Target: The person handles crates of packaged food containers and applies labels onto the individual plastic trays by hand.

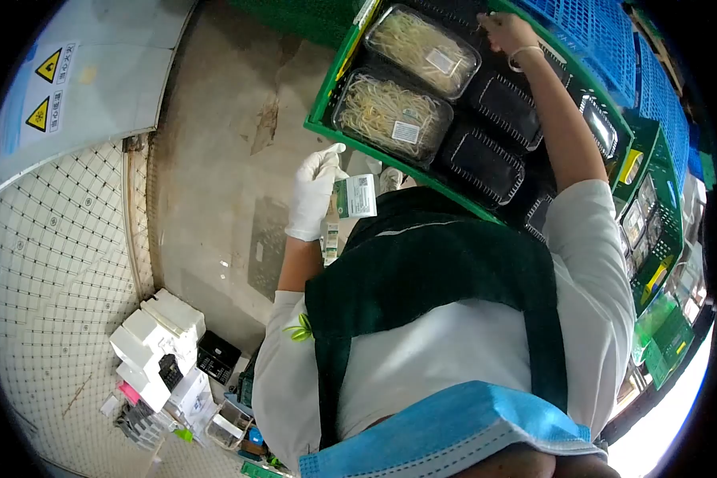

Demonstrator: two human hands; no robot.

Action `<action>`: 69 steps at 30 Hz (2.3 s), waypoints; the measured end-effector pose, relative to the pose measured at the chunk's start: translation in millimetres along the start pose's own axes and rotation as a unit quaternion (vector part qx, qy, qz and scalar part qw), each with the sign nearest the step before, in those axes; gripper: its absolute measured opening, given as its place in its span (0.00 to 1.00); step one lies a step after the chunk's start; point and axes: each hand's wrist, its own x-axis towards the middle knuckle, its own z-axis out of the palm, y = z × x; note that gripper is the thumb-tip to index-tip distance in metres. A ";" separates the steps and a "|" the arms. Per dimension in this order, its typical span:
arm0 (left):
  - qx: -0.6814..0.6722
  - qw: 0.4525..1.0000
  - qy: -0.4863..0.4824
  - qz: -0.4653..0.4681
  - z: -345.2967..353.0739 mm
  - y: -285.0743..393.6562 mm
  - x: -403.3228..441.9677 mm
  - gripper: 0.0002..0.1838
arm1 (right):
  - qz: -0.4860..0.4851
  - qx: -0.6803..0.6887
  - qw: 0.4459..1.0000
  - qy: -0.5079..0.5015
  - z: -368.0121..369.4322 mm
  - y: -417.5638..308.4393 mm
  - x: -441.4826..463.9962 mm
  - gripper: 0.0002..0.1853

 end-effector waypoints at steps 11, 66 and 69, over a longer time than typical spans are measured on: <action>-0.026 0.998 0.043 -0.042 12.5 5.4 13.9 0.10 | -0.071 -0.095 0.992 -0.044 -6.4 -35.3 24.8 0.49; 0.592 0.713 -0.367 0.079 287.5 139.7 179.6 0.24 | -0.106 -0.198 0.972 0.075 -137.3 239.1 -160.9 0.48; 0.586 0.755 -0.258 0.142 261.8 178.8 151.0 0.25 | -0.058 -0.035 0.997 -0.036 -188.2 213.4 -174.4 0.42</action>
